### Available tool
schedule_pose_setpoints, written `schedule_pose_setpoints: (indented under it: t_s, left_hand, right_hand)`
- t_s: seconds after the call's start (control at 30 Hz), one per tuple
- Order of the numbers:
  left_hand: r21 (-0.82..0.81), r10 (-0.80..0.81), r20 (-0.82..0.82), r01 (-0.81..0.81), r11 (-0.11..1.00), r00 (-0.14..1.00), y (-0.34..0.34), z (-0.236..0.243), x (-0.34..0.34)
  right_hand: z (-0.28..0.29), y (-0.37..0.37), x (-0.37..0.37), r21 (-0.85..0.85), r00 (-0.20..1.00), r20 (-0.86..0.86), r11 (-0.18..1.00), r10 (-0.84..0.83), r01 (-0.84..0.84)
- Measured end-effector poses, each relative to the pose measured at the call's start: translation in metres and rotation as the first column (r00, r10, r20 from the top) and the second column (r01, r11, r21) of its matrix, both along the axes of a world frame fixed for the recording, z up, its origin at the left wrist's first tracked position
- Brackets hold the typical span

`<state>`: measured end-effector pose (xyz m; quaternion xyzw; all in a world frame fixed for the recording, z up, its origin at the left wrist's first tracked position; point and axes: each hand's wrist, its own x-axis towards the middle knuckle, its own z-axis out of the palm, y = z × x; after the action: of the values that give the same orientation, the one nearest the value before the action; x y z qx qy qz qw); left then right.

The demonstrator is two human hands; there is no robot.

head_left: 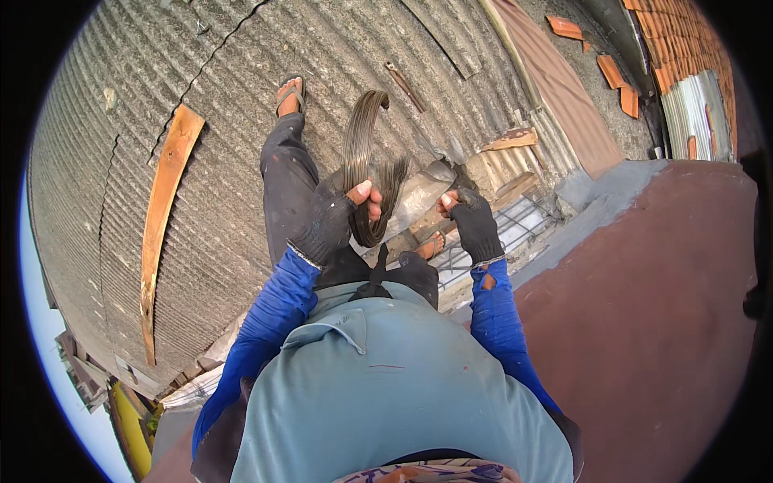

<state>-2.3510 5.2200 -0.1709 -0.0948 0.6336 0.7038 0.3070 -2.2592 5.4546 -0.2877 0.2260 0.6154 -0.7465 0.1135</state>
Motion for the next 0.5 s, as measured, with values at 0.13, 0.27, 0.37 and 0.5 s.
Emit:
schedule_pose_setpoints:
  t_s: [0.13,0.27,0.37,0.5]
  left_hand:
    - [0.118,-0.037,-0.037,0.041,0.992,0.999,0.019,0.025,-0.007]
    - [0.172,-0.094,-0.069,0.104,0.979,0.993,0.033,0.038,-0.003]
    - [0.200,-0.152,-0.130,0.177,0.964,0.980,0.035,0.041,-0.002]
    - [0.225,-0.179,-0.137,0.207,0.952,0.974,0.034,0.042,0.004]
  right_hand:
    - [0.085,-0.001,-0.041,0.055,0.974,-0.226,0.998,0.013,0.000]
    - [0.139,-0.023,-0.064,0.187,0.933,-0.357,0.982,0.049,0.019]
    - [0.159,-0.032,-0.063,0.066,0.944,-0.317,0.995,0.090,-0.073]
    - [0.162,-0.032,-0.063,0.412,0.954,-0.244,0.909,0.175,-0.061]
